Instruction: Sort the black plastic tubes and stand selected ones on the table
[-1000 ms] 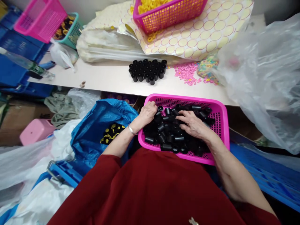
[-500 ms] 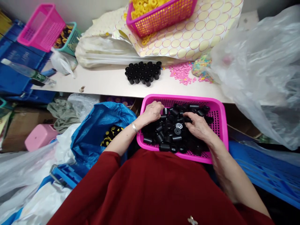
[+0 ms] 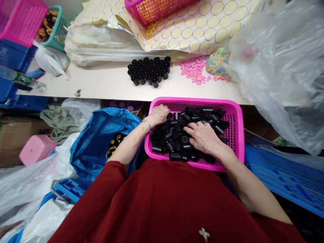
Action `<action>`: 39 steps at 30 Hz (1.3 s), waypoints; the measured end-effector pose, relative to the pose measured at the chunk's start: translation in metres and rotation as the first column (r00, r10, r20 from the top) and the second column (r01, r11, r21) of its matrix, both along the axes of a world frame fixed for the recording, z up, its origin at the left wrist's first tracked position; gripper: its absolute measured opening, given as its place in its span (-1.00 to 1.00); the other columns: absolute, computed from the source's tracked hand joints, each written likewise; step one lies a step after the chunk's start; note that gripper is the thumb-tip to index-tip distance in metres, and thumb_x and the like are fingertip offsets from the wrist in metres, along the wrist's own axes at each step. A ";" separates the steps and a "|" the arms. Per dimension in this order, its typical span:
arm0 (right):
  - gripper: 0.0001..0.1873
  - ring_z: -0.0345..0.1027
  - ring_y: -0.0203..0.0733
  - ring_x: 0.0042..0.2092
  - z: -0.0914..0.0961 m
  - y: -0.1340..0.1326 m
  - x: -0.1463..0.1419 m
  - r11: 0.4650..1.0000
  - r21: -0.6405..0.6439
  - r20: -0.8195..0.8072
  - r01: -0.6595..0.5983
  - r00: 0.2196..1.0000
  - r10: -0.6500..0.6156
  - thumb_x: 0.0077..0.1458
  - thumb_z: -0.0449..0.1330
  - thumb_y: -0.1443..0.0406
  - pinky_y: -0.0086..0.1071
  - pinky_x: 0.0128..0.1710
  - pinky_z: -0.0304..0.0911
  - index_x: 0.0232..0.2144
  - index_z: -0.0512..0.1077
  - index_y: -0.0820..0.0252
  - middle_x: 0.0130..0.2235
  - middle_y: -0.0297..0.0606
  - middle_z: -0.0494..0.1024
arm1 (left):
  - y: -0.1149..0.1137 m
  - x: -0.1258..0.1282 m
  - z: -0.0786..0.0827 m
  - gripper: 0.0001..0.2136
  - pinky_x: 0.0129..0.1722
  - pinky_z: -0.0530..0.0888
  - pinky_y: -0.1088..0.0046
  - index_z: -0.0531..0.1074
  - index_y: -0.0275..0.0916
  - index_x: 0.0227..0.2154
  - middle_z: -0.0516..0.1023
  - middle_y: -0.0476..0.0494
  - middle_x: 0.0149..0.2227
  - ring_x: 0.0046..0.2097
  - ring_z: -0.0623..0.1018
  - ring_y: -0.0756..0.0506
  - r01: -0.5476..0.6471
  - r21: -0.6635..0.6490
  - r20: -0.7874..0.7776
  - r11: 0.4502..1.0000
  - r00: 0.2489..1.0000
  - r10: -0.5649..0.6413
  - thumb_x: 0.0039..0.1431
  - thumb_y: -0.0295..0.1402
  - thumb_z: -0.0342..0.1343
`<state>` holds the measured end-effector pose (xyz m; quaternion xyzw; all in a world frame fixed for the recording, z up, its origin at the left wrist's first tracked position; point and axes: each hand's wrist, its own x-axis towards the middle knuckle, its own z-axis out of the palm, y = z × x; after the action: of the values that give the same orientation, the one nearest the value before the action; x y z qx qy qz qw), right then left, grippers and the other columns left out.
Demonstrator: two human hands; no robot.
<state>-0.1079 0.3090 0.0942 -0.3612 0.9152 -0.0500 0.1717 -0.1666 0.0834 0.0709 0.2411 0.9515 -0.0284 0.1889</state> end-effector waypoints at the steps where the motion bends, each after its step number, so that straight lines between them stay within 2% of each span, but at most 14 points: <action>1: -0.65 0.34 0.03 -0.11 0.002 -0.004 -0.003 0.998 0.056 0.031 -0.021 0.999 0.020 0.12 0.05 0.40 -0.17 -0.19 0.14 -0.06 0.47 0.23 -0.06 -0.03 0.50 | 0.000 0.001 0.003 -0.69 -0.07 0.41 0.30 0.53 -0.41 -0.18 0.55 -0.37 -0.17 -0.05 0.50 -0.24 -0.015 -0.009 0.027 1.000 1.000 0.015 0.05 -0.60 -0.03; 4: -0.77 0.37 -0.07 -0.21 0.001 -0.002 -0.010 0.998 0.053 0.152 -0.016 0.988 0.008 0.09 0.06 0.42 -0.20 -0.21 0.15 -0.23 0.47 0.26 -0.17 -0.07 0.50 | -0.003 0.004 0.015 -0.72 -0.18 0.43 0.34 0.55 -0.38 -0.25 0.57 -0.33 -0.27 -0.14 0.54 -0.23 -0.035 -0.004 0.144 0.999 0.989 0.035 0.00 -0.59 0.02; 6: -0.85 0.37 -0.12 -0.25 -0.004 0.010 -0.010 0.984 -0.140 0.242 0.113 0.967 -0.077 0.07 0.10 0.40 -0.23 -0.22 0.20 -0.30 0.44 0.25 -0.21 -0.12 0.49 | -0.006 0.005 0.022 -0.74 -0.22 0.42 0.37 0.56 -0.35 -0.29 0.57 -0.27 -0.33 -0.22 0.54 -0.19 -0.031 0.038 0.184 0.999 0.983 0.024 -0.01 -0.58 0.02; 7: -0.88 0.37 -0.14 -0.26 -0.006 0.018 -0.009 0.930 -0.281 0.297 0.236 0.943 -0.149 0.07 0.12 0.37 -0.24 -0.24 0.22 -0.30 0.43 0.23 -0.23 -0.15 0.49 | -0.008 0.006 0.024 -0.74 -0.23 0.41 0.38 0.56 -0.34 -0.31 0.56 -0.25 -0.35 -0.24 0.53 -0.17 -0.022 0.070 0.189 0.997 0.982 0.008 -0.02 -0.58 0.01; 8: -0.88 0.37 -0.16 -0.27 -0.010 0.025 -0.007 0.825 -0.417 0.377 0.381 0.899 -0.224 0.07 0.15 0.33 -0.27 -0.26 0.25 -0.28 0.43 0.20 -0.26 -0.20 0.49 | -0.009 0.006 0.025 -0.74 -0.24 0.40 0.39 0.56 -0.32 -0.33 0.56 -0.22 -0.37 -0.26 0.52 -0.15 -0.010 0.104 0.185 0.994 0.983 -0.010 -0.04 -0.58 0.00; 10: -0.80 0.38 -0.22 -0.32 -0.015 0.039 -0.003 0.488 -0.575 0.596 0.657 0.745 -0.301 0.04 0.24 0.22 -0.31 -0.31 0.30 -0.25 0.43 0.14 -0.32 -0.28 0.50 | -0.012 0.005 0.025 -0.71 -0.27 0.38 0.41 0.55 -0.31 -0.34 0.54 -0.19 -0.40 -0.30 0.50 -0.13 0.001 0.172 0.155 0.985 0.987 -0.029 -0.09 -0.59 -0.02; 12: -0.68 0.41 -0.27 -0.37 -0.019 0.046 0.003 0.167 -0.532 0.799 0.830 0.558 -0.225 -0.09 0.38 0.15 -0.37 -0.36 0.35 -0.27 0.46 0.12 -0.37 -0.35 0.51 | -0.014 0.004 0.022 -0.69 -0.31 0.35 0.41 0.53 -0.31 -0.33 0.53 -0.18 -0.42 -0.33 0.48 -0.12 -0.028 0.217 0.113 0.976 0.994 0.003 -0.13 -0.60 -0.03; 14: -0.59 0.47 -0.28 -0.37 -0.020 0.049 0.007 -0.019 -0.406 0.910 0.914 0.402 -0.103 -0.24 0.48 0.13 -0.41 -0.37 0.40 -0.32 0.48 0.11 -0.39 -0.38 0.52 | -0.015 0.003 0.018 -0.70 -0.34 0.34 0.40 0.52 -0.29 -0.34 0.50 -0.16 -0.45 -0.36 0.46 -0.12 -0.088 0.247 0.086 0.965 0.994 0.068 -0.13 -0.59 -0.02; 16: -0.55 0.52 -0.27 -0.37 -0.021 0.048 0.010 -0.097 -0.305 0.952 0.947 0.303 -0.030 -0.32 0.52 0.13 -0.44 -0.37 0.43 -0.35 0.49 0.10 -0.41 -0.40 0.53 | -0.016 0.002 0.014 -0.74 -0.31 0.36 0.39 0.51 -0.29 -0.35 0.50 -0.17 -0.43 -0.34 0.45 -0.12 -0.122 0.276 0.062 0.953 0.992 0.109 -0.11 -0.56 0.00; 22: -0.63 0.50 -0.35 -0.39 -0.023 0.052 0.009 -0.258 -0.403 0.915 0.878 0.384 -0.124 -0.23 0.50 0.19 -0.50 -0.36 0.47 -0.33 0.50 0.08 -0.40 -0.42 0.55 | -0.007 0.012 0.020 -0.78 -0.12 0.41 0.32 0.50 -0.33 -0.28 0.50 -0.26 -0.20 -0.16 0.47 -0.15 -0.093 0.444 -0.027 0.891 0.993 0.116 0.00 -0.51 0.03; 26: -0.63 0.52 -0.29 -0.31 -0.021 0.060 0.006 -0.321 -0.451 0.892 0.833 0.408 -0.193 -0.28 0.49 0.27 -0.37 -0.22 0.52 -0.33 0.53 0.05 -0.31 -0.40 0.58 | 0.030 0.028 0.031 -0.83 -0.20 0.38 0.37 0.49 -0.28 -0.36 0.52 -0.16 -0.29 -0.22 0.47 -0.10 0.057 0.509 0.110 0.859 0.985 -0.130 0.09 -0.51 0.00; 31: -0.72 0.54 0.00 -0.20 -0.023 0.083 0.024 -0.196 -0.434 0.894 0.880 0.393 -0.216 -0.29 0.44 0.28 -0.06 -0.01 0.48 -0.39 0.59 -0.05 -0.23 -0.22 0.59 | 0.076 0.056 0.030 -0.80 -0.28 0.37 0.29 0.52 -0.22 -0.30 0.53 -0.19 -0.21 -0.13 0.45 -0.19 0.349 0.401 0.124 0.847 0.896 -0.427 0.07 -0.52 0.05; 35: -0.77 0.51 0.19 -0.06 -0.052 0.098 0.031 -0.018 -0.533 0.820 0.846 0.511 -0.257 -0.05 0.33 0.19 0.10 0.04 0.43 -0.26 0.58 -0.24 -0.09 -0.35 0.59 | 0.068 0.063 0.007 -0.76 -0.14 0.36 0.12 0.55 -0.25 -0.38 0.53 -0.33 -0.14 0.04 0.39 -0.29 0.298 0.235 -0.022 0.925 0.953 -0.302 0.17 -0.55 -0.04; 39: -0.72 0.52 0.13 -0.13 -0.050 0.085 0.037 -0.026 -0.555 0.800 0.831 0.525 -0.291 -0.09 0.36 0.23 0.07 0.06 0.40 -0.25 0.56 -0.23 -0.14 -0.30 0.59 | 0.040 0.061 0.014 -0.80 -0.13 0.32 0.13 0.52 -0.32 -0.37 0.53 -0.32 -0.13 0.02 0.38 -0.32 0.156 0.151 0.026 0.976 0.986 -0.162 0.11 -0.58 -0.01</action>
<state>-0.0705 0.3940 0.0446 0.0663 0.6867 -0.7171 0.0987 -0.1059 0.1236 0.0849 0.3303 0.9249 0.0319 0.1855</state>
